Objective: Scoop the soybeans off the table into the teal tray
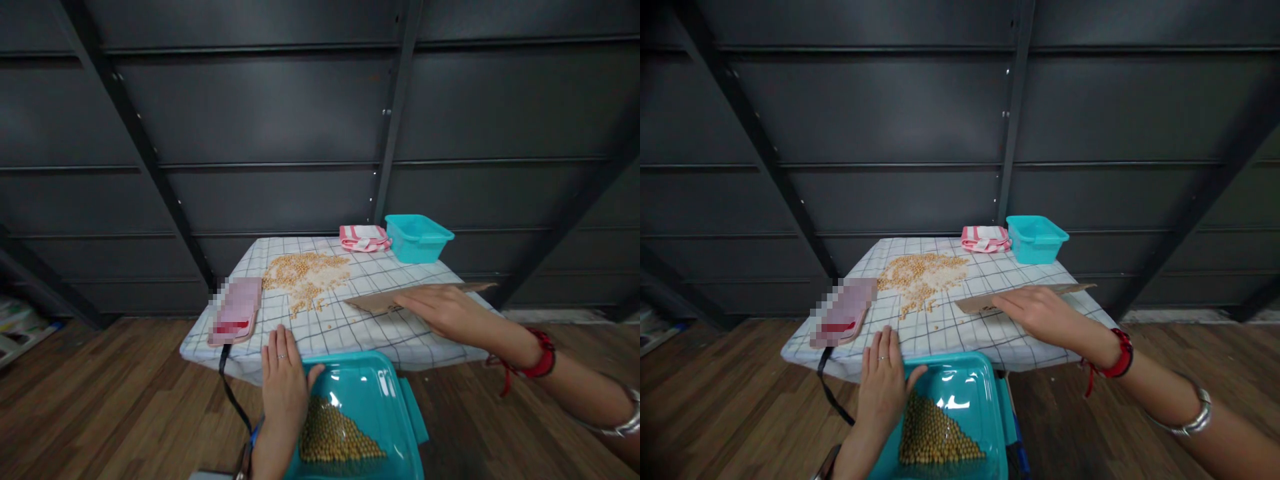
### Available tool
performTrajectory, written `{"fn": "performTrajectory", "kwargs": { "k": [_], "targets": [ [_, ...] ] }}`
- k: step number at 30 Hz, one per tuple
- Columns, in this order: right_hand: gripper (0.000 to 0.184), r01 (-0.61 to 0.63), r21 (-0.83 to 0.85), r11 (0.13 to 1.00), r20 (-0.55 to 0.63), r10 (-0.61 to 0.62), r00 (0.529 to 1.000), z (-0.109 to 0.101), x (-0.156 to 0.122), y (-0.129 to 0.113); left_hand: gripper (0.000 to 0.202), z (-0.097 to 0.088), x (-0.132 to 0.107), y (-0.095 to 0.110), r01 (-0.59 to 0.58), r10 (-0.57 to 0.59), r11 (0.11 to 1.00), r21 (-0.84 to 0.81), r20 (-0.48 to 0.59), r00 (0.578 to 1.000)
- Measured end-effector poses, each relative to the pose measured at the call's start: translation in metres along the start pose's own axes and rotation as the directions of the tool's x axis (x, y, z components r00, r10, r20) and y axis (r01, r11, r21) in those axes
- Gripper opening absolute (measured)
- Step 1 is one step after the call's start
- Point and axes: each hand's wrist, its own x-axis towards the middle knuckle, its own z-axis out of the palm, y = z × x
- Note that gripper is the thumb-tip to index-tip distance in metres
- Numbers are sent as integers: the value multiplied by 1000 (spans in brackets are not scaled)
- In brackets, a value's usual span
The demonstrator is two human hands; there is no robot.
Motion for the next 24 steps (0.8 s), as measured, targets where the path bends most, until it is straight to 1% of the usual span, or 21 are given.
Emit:
{"fn": "performTrajectory", "kwargs": {
  "k": [3,6,9,14,18,24],
  "targets": [
    [34,27,20,999,-16,-26,1000,-1,-2,2,84,-1,1,0,-4,3,1000,-17,-41,999],
    [34,44,44,998,-50,-42,998,-4,-3,2,83,-2,2,2,6,-7,1000,-9,-65,998],
    [34,43,28,999,-68,-41,997,-6,-6,1,83,-3,3,3,22,-22,1000,-10,-53,998],
    [35,23,-23,999,-47,-24,999,-11,-12,-2,86,-5,3,2,42,-42,999,-25,-15,999],
    [32,30,-34,999,-71,-33,997,-19,-14,-3,89,-5,2,2,42,-42,999,-1,-17,999],
    [35,28,-20,999,-42,-29,999,-27,-14,-10,90,-5,2,1,37,-38,999,-33,-23,999]
  ]
}}
